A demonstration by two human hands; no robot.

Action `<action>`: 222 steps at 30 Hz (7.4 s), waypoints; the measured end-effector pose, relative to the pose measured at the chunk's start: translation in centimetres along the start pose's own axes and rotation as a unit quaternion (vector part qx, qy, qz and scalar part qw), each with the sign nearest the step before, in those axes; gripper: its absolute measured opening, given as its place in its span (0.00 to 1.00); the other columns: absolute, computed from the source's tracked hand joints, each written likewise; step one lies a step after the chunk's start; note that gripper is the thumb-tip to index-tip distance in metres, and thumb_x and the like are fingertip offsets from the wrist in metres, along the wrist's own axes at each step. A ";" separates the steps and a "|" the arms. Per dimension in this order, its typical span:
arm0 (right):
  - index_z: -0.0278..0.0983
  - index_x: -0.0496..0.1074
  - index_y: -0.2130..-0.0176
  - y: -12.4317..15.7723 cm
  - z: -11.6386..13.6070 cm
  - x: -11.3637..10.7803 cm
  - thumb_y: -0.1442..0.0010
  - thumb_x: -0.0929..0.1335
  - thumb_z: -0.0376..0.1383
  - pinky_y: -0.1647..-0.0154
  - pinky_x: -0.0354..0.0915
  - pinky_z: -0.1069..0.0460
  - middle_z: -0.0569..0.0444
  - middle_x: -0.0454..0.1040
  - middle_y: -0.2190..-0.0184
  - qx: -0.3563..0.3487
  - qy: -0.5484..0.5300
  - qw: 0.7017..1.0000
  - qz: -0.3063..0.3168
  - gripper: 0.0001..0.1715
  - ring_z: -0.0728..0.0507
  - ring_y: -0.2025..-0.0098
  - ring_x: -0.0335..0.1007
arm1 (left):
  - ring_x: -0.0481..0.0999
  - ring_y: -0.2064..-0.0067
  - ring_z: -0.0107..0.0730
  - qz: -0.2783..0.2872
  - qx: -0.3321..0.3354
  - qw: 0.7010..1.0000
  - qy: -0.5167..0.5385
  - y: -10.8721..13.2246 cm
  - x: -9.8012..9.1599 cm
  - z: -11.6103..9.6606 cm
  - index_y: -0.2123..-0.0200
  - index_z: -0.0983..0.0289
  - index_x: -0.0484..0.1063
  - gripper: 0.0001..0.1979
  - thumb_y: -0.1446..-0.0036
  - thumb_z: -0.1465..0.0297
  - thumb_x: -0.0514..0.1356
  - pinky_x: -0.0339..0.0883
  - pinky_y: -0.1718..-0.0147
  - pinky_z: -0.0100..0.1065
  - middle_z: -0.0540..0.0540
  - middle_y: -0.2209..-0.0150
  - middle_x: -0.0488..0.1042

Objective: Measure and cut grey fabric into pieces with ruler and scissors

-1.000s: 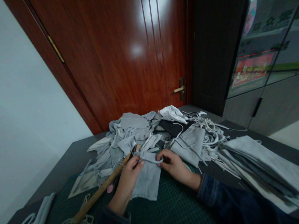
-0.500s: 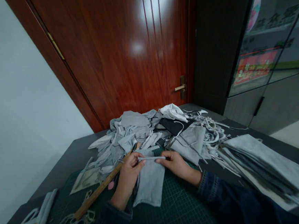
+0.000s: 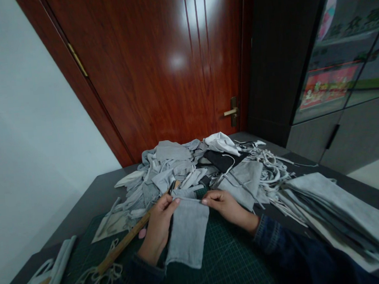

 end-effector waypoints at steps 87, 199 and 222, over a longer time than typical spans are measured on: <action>0.41 0.78 0.45 -1.0 3.5 2.9 0.48 0.70 0.23 0.43 0.67 0.46 0.54 0.81 0.48 -0.032 0.028 0.999 0.027 0.32 0.41 0.47 0.76 | 0.78 0.60 0.36 0.015 0.104 0.991 -0.086 0.4 1.1 -0.6 0.67 0.60 0.72 0.05 0.48 0.67 0.63 0.69 0.59 0.33 0.50 0.65 0.77; 0.39 0.75 0.72 -1.5 2.3 1.5 0.50 0.78 0.42 0.67 0.62 0.51 0.59 0.74 0.74 0.024 -0.111 0.992 -0.052 0.13 0.46 0.70 0.67 | 0.71 0.68 0.28 0.065 0.087 0.990 -0.088 1.6 2.8 -0.9 0.70 0.61 0.68 0.10 0.47 0.64 0.67 0.63 0.67 0.29 0.45 0.72 0.69; 0.41 0.76 0.70 -2.0 2.6 -2.2 0.51 0.75 0.43 0.63 0.63 0.49 0.56 0.77 0.71 0.018 -0.032 0.977 -0.211 0.10 0.43 0.67 0.69 | 0.62 0.70 0.28 0.236 0.039 0.953 -0.186 1.6 3.3 -0.4 0.74 0.61 0.63 0.13 0.49 0.63 0.65 0.55 0.70 0.29 0.44 0.74 0.59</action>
Point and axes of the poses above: each hand's wrist, its own y-axis away from the middle knuckle, its own x-axis out of the palm, z = x × y, the point moved 5 cm from there along -y, towards the middle knuckle
